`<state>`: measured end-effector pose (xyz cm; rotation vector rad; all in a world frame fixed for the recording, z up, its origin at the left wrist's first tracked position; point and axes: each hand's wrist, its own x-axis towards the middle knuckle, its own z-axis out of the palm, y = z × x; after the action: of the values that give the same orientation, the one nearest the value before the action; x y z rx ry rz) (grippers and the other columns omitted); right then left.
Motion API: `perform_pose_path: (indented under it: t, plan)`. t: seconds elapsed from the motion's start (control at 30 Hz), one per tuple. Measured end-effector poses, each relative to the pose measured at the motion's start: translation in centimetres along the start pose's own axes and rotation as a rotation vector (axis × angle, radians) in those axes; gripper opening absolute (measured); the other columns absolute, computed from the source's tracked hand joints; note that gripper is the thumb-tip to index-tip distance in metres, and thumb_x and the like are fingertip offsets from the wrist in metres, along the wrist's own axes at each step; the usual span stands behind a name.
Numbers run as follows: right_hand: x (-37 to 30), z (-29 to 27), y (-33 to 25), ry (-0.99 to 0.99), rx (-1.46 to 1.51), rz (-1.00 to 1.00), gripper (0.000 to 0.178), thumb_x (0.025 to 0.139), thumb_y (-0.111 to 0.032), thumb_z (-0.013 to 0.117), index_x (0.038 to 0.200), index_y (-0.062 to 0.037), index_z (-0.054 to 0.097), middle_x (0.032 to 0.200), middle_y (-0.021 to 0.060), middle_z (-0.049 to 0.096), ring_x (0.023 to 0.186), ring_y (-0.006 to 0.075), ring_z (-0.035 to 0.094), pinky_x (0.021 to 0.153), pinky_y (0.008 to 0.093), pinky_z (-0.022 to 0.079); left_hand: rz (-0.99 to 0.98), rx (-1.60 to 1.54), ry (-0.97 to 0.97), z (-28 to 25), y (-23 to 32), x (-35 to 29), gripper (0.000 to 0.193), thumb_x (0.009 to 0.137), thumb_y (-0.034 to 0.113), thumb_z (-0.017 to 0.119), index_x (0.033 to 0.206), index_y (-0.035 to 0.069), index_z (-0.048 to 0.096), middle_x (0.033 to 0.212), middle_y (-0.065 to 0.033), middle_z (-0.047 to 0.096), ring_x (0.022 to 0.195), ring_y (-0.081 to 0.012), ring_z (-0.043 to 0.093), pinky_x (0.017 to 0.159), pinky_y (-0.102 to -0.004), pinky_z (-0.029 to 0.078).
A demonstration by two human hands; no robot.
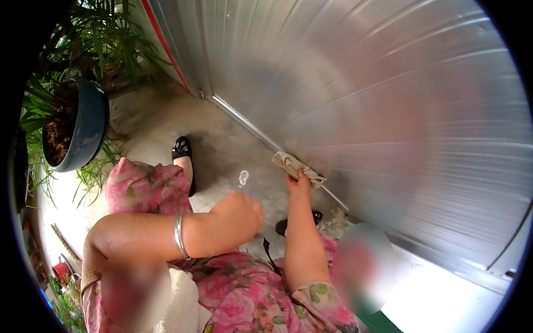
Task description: The person wipes a corrugated metal surface with a white cloth, moving systematically from the upper section down to the lower edge. The person uses both hands to hold and maneuver the cloth while cleaning the vertical surface.
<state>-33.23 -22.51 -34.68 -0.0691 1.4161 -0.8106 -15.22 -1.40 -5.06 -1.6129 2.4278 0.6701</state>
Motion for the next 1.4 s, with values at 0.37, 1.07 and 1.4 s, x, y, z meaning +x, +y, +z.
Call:
perform_pose_path:
  t: [0.37, 1.07, 1.4]
  plan:
    - [-12.0, -0.6, -8.3, -0.339, -0.102, -0.548, 0.034, 0.088, -0.011, 0.065, 0.118, -0.0052, 0.052, 0.108, 0.0106, 0.061, 0.092, 0.0238, 0.063, 0.069, 0.0356, 0.055, -0.071, 0.07, 0.066, 2.1, -1.4, 1.2, 0.017, 0.076, 0.014, 0.062, 0.09, 0.007, 0.067, 0.088, -0.0104, 0.066, 0.078, -0.0257, 0.068, 0.061, -0.0346, 0.052]
    - [-21.7, 3.0, -13.4, -0.441, -0.127, -0.81, 0.038, 0.087, -0.021, 0.066, 0.117, -0.0031, 0.05, 0.104, 0.0143, 0.063, 0.081, 0.0245, 0.066, 0.055, 0.0331, 0.056, -0.148, 0.096, 0.094, 1.3, -1.9, 1.4, 0.01, 0.074, 0.009, 0.062, 0.083, 0.007, 0.066, 0.086, -0.0107, 0.065, 0.077, -0.025, 0.067, 0.061, -0.0347, 0.052]
    - [-5.3, -1.6, -4.7, -0.284, -0.136, -0.223, 0.037, 0.088, -0.015, 0.065, 0.122, -0.011, 0.049, 0.116, 0.0095, 0.057, 0.101, 0.0272, 0.059, 0.081, 0.0445, 0.053, -0.117, 0.085, 0.194, 0.6, -1.8, 1.0, 0.013, 0.074, 0.012, 0.061, 0.086, 0.008, 0.062, 0.082, -0.0073, 0.06, 0.076, -0.0224, 0.064, 0.062, -0.033, 0.049]
